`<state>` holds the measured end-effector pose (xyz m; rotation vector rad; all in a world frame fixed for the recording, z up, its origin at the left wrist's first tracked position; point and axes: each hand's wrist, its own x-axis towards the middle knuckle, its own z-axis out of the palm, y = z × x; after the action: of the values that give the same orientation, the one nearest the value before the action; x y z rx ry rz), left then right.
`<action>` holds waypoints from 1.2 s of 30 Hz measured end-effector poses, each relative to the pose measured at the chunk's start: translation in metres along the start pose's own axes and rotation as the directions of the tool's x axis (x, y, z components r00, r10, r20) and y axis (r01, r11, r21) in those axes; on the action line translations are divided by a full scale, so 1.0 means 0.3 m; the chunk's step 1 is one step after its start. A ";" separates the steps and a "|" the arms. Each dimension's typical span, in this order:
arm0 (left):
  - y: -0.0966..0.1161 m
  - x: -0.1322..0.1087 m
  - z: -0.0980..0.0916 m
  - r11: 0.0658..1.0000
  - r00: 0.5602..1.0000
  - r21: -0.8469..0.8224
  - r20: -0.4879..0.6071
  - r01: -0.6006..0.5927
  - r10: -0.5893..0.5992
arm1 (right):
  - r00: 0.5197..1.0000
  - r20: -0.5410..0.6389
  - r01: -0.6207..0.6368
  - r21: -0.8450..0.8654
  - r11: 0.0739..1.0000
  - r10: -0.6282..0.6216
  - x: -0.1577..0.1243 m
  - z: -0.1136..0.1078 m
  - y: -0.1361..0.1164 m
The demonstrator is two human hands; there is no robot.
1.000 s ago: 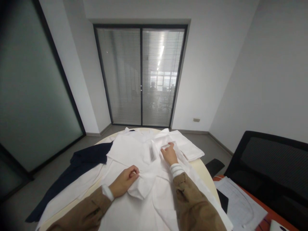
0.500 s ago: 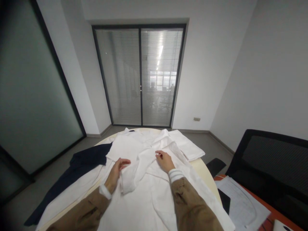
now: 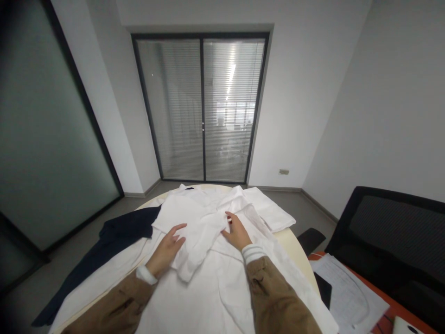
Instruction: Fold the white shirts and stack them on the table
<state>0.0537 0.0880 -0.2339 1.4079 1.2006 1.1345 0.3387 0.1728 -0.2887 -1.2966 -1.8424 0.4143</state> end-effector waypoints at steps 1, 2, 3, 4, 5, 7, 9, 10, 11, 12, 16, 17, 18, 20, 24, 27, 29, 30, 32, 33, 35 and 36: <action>0.015 -0.002 0.010 0.976 0.999 -0.214 0.044 0.032 -0.023 | 0.999 -0.009 0.047 -0.024 0.999 -0.047 -0.001 0.001 -0.006; 0.033 -0.008 0.020 0.917 0.994 -0.391 0.100 0.079 -0.043 | 0.995 -0.019 0.098 -0.054 0.994 -0.099 -0.002 0.001 -0.012; 0.050 -0.017 0.031 0.846 0.986 -0.517 0.160 0.129 -0.053 | 0.989 -0.025 0.144 -0.090 0.985 -0.146 -0.002 0.001 -0.017; 0.064 -0.027 0.041 0.782 0.975 -0.597 0.215 0.179 -0.058 | 0.983 -0.032 0.174 -0.130 0.976 -0.179 0.000 0.001 -0.021; 0.075 -0.038 0.049 0.736 0.961 -0.638 0.269 0.226 -0.062 | 0.981 -0.039 0.183 -0.169 0.969 -0.192 0.002 0.001 -0.023; 0.082 -0.057 0.057 0.696 0.934 -0.654 0.352 0.296 -0.066 | 0.985 -0.070 0.136 -0.233 0.963 -0.156 0.009 -0.002 -0.020; 0.074 -0.064 0.055 0.705 0.923 -0.635 0.377 0.316 -0.074 | 0.987 -0.133 0.049 -0.263 0.963 -0.086 0.019 -0.010 -0.012; 0.066 -0.061 0.050 0.729 0.931 -0.616 0.354 0.299 -0.084 | 0.983 -0.176 0.011 -0.266 0.964 -0.060 0.024 -0.017 -0.008; 0.057 -0.054 0.043 0.770 0.947 -0.580 0.308 0.265 -0.094 | 0.973 -0.224 -0.015 -0.261 0.965 -0.045 0.029 -0.025 -0.005; 0.049 -0.043 0.035 0.827 0.965 -0.518 0.243 0.218 -0.102 | 0.959 -0.280 -0.031 -0.254 0.967 -0.043 0.033 -0.036 -0.004; 0.013 0.015 -0.001 0.997 0.998 -0.042 0.019 0.059 -0.058 | 0.888 -0.450 -0.041 -0.281 0.959 -0.094 0.035 -0.079 -0.015; 0.003 0.026 -0.009 0.996 1.000 0.088 0.008 0.027 -0.028 | 0.883 -0.458 -0.046 -0.302 0.952 -0.103 0.033 -0.087 -0.018; -0.008 0.034 -0.015 0.978 1.000 0.208 0.007 -0.006 0.004 | 0.890 -0.445 -0.054 -0.323 0.945 -0.101 0.030 -0.092 -0.021; -0.029 0.038 -0.024 0.911 0.998 0.409 0.012 -0.054 0.054 | 0.925 -0.376 -0.088 -0.351 0.932 -0.055 0.023 -0.096 -0.024; -0.060 0.017 -0.024 0.799 0.994 0.596 -0.018 -0.078 0.111 | 0.955 -0.274 -0.212 -0.353 0.911 0.117 0.016 -0.089 -0.021; -0.070 0.006 -0.020 0.750 0.968 0.626 0.032 -0.214 0.249 | 0.945 -0.285 -0.262 -0.356 0.897 0.162 0.018 -0.080 -0.016; -0.072 0.008 -0.020 0.752 0.946 0.592 0.063 -0.291 0.317 | 0.938 -0.308 -0.272 -0.361 0.892 0.161 0.019 -0.073 -0.010; -0.072 0.011 -0.020 0.775 0.945 0.556 0.061 -0.299 0.321 | 0.932 -0.329 -0.275 -0.361 0.891 0.155 0.020 -0.070 -0.005; -0.071 0.022 -0.021 0.872 0.971 0.436 0.024 -0.224 0.238 | 0.914 -0.384 -0.272 -0.352 0.895 0.127 0.020 -0.064 0.008; -0.070 0.027 -0.021 0.926 0.987 0.345 0.017 -0.153 0.157 | 0.906 -0.410 -0.263 -0.340 0.903 0.109 0.019 -0.062 0.017; -0.070 0.037 -0.021 0.987 0.997 0.163 0.078 0.005 -0.018 | 0.894 -0.440 -0.233 -0.286 0.929 0.089 0.019 -0.057 0.035; -0.071 0.039 -0.021 0.992 0.992 0.114 0.108 0.060 -0.072 | 0.891 -0.444 -0.217 -0.245 0.945 0.089 0.019 -0.055 0.044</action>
<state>0.0459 0.1021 -0.2532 1.4837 1.2359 0.9433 0.3588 0.1803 -0.2851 -1.5944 -1.4635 -0.0697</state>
